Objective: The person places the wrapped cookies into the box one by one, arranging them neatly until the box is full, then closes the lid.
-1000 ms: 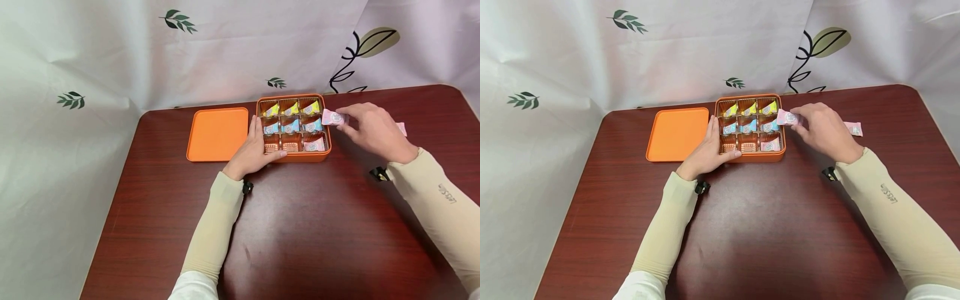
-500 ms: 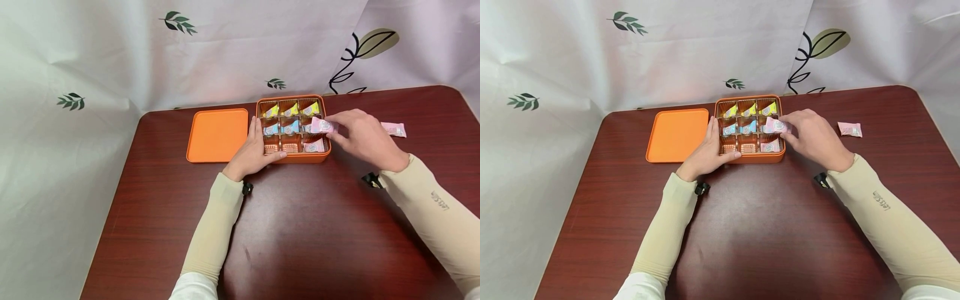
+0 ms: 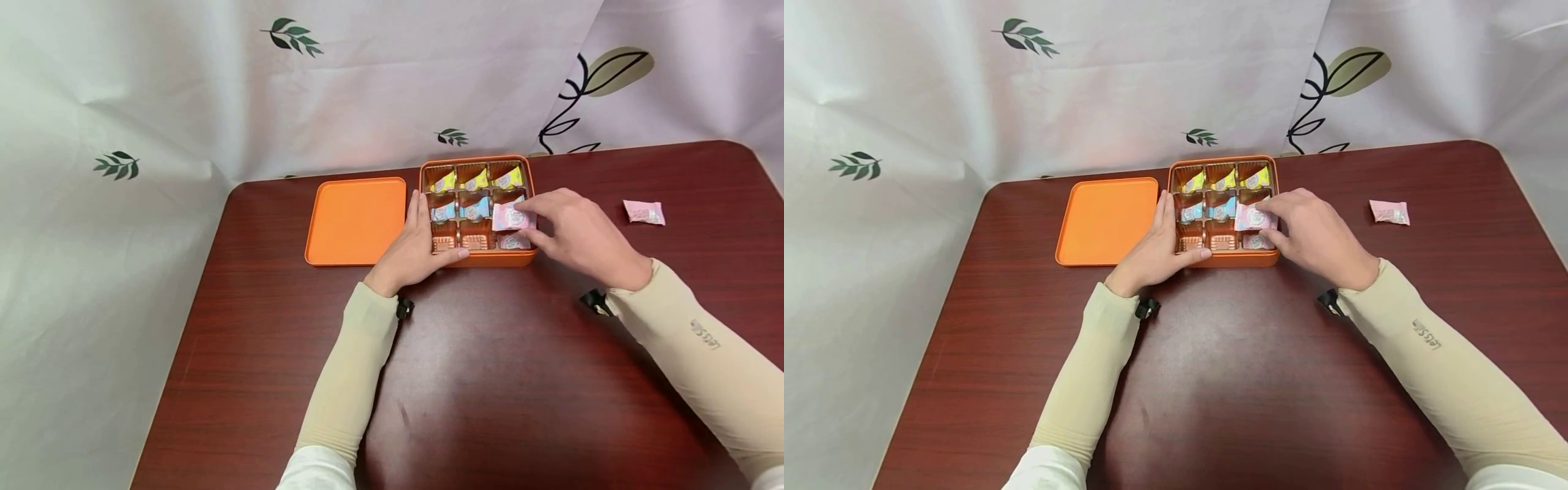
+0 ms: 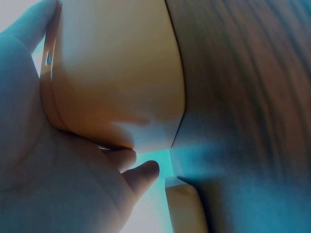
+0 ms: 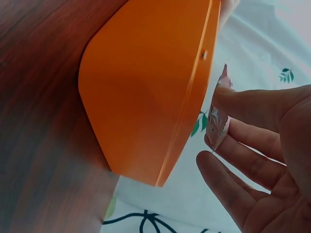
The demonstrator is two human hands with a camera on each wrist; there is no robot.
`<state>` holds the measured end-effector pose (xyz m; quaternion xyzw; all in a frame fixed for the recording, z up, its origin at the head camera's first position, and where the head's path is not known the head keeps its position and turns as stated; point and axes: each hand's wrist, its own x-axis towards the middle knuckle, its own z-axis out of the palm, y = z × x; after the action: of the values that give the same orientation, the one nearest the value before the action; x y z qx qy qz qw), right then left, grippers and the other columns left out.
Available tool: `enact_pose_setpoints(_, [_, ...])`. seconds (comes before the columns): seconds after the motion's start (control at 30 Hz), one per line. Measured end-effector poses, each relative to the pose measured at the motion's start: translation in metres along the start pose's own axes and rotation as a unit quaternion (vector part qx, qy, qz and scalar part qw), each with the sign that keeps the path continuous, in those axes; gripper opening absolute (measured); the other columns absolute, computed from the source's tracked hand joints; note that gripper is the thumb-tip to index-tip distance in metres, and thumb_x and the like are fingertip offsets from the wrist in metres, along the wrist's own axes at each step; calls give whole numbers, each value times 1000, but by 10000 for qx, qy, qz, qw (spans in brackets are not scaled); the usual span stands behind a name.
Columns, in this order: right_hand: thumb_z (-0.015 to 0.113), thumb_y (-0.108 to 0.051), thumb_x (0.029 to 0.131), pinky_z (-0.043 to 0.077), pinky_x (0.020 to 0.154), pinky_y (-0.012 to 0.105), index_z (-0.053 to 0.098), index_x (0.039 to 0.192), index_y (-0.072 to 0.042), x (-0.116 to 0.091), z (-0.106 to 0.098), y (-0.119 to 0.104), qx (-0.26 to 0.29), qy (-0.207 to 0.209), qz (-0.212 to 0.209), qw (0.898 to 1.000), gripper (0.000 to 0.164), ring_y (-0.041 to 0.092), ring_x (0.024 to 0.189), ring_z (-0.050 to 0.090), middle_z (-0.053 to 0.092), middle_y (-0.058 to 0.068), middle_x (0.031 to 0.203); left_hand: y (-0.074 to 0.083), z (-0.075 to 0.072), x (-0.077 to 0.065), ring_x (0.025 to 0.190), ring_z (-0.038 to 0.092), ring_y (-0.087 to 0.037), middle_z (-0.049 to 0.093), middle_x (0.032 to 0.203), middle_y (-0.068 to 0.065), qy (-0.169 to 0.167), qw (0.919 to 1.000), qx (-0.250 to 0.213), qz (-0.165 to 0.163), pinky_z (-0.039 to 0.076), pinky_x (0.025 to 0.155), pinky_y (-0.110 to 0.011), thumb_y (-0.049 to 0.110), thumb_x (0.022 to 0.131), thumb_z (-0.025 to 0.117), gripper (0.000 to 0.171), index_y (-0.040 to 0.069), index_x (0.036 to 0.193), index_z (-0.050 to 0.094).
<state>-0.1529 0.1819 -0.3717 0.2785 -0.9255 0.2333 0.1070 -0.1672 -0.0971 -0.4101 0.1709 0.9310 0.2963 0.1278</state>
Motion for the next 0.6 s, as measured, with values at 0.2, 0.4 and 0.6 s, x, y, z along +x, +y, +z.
enact_pose_setpoints(0.2, [80,-7,83,49,78,49,73,114,0,2,5,-6,-22,-32,-183,9998,32,31,96,60,71,11,97,-1,0,0,151,-15,-11,-27,165,-5,-11,10000,-25,0,25,119,-37,72,86,61,123,11,157,-20])
enact_pose_setpoints(0.4, [79,-7,85,49,78,47,74,115,-1,3,9,-10,26,-49,-262,9996,31,29,92,59,71,9,95,-1,0,0,153,-7,-15,-28,165,-6,-21,10000,-32,-13,25,119,-36,73,86,60,124,10,157,-20])
enact_pose_setpoints(0.6, [79,-9,86,47,77,44,74,115,-2,4,13,-12,100,-104,-291,9995,30,26,90,59,70,6,94,-1,0,1,153,-2,-18,-27,165,-6,7,10000,-46,5,25,118,-35,71,87,62,124,8,157,-19])
